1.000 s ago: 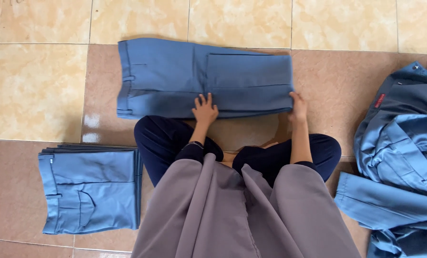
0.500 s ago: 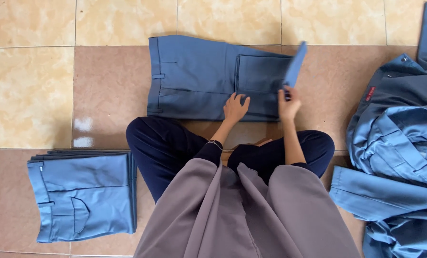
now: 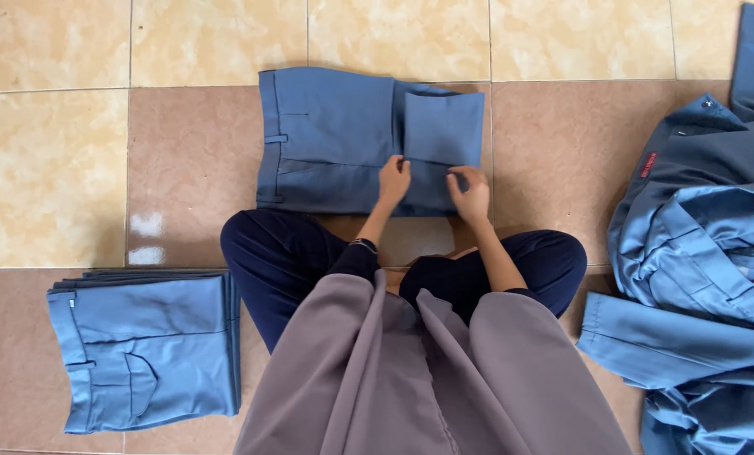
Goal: The person sits cross-legged on a tiled floor and folds a pair of blue trousers by hand. They smooth the fabric, fold the legs together, and then fold the garment into a compact rectangle, placing it on a growing stack of folded trousers.
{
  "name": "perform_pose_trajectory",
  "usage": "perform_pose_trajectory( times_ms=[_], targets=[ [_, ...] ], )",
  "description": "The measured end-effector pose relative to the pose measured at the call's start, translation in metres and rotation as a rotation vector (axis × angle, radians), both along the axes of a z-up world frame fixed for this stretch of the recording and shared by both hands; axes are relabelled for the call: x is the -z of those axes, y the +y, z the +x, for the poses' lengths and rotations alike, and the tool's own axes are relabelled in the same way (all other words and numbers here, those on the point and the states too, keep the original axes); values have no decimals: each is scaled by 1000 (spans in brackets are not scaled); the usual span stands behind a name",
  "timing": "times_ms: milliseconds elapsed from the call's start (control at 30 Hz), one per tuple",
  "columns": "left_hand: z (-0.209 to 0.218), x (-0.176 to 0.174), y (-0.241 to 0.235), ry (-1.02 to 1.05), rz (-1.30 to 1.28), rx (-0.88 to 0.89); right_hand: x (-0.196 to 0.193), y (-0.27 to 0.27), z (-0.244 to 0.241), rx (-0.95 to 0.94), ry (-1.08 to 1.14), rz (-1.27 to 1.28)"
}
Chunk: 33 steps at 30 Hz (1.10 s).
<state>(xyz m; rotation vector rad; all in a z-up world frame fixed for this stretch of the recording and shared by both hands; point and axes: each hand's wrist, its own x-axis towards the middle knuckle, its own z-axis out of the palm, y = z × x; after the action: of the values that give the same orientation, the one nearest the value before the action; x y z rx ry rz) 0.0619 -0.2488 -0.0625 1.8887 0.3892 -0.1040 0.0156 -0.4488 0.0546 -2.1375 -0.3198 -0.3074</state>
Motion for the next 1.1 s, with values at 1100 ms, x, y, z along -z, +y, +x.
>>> perform_pose_trajectory(
  times_ms=[1100],
  targets=[
    [-35, 3, 30, -166, -4, -8, 122, -116, 38, 729, 702, 121]
  ],
)
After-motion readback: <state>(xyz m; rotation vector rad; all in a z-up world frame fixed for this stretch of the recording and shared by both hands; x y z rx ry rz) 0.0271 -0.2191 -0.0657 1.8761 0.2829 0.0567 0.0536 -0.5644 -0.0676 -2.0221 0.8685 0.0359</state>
